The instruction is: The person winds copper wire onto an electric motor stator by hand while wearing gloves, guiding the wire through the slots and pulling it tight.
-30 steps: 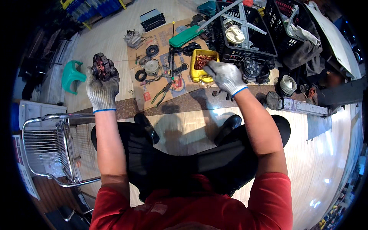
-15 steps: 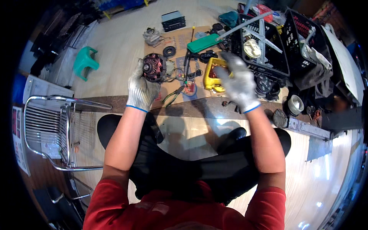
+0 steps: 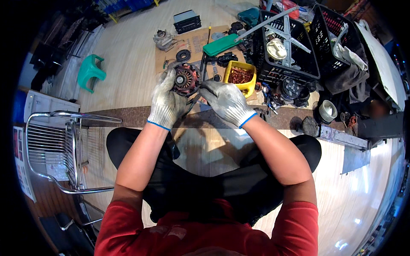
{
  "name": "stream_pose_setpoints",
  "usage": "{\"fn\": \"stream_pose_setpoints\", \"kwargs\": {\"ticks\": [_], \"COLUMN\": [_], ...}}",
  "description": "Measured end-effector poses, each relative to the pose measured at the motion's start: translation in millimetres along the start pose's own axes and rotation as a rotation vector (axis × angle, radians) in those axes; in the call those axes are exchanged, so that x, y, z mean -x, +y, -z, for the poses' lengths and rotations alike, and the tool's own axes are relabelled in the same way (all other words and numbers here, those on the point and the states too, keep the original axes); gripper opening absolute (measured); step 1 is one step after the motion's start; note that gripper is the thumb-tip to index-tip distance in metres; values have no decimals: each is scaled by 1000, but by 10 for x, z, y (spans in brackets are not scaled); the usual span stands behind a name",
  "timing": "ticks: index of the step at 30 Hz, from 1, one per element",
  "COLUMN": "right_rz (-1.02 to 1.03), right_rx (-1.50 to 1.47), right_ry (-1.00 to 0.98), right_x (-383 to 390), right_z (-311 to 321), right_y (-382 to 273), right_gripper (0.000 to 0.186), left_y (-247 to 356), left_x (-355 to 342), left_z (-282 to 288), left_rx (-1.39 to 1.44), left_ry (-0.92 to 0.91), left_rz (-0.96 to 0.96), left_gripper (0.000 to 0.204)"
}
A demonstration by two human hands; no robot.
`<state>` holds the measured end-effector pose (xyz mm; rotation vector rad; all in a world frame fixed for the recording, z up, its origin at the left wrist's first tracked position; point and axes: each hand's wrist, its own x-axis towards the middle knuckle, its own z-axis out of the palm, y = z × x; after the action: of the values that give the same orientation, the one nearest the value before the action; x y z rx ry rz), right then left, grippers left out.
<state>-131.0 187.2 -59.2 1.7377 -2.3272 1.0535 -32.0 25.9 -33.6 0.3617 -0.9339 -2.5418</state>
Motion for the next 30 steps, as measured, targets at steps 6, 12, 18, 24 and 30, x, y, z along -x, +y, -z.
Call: {"fn": "stream_pose_setpoints", "kwargs": {"ticks": [6, 12, 18, 24, 30], "right_rz": [-113, -260, -101, -165, -435], "right_rx": [94, 0, 238, 402, 273], "right_ry": [-74, -143, -117, -58, -157], "right_x": [-5, 4, 71, 69, 87], "right_z": [90, 203, 371, 786, 740], "right_y": [-122, -239, -261, -77, 271], "right_gripper": [23, 22, 20, 23, 26], "left_y": [-4, -68, -50, 8, 26], "left_x": [-16, -100, -92, 27, 39], "left_z": [79, 64, 179, 77, 29], "left_rx": [-14, -93, -733, -831, -253], "left_ry": [5, 130, 43, -81, -138], "left_rz": [-1, -84, -272, -113, 63], "left_gripper": [33, 31, 32, 39, 30]}}
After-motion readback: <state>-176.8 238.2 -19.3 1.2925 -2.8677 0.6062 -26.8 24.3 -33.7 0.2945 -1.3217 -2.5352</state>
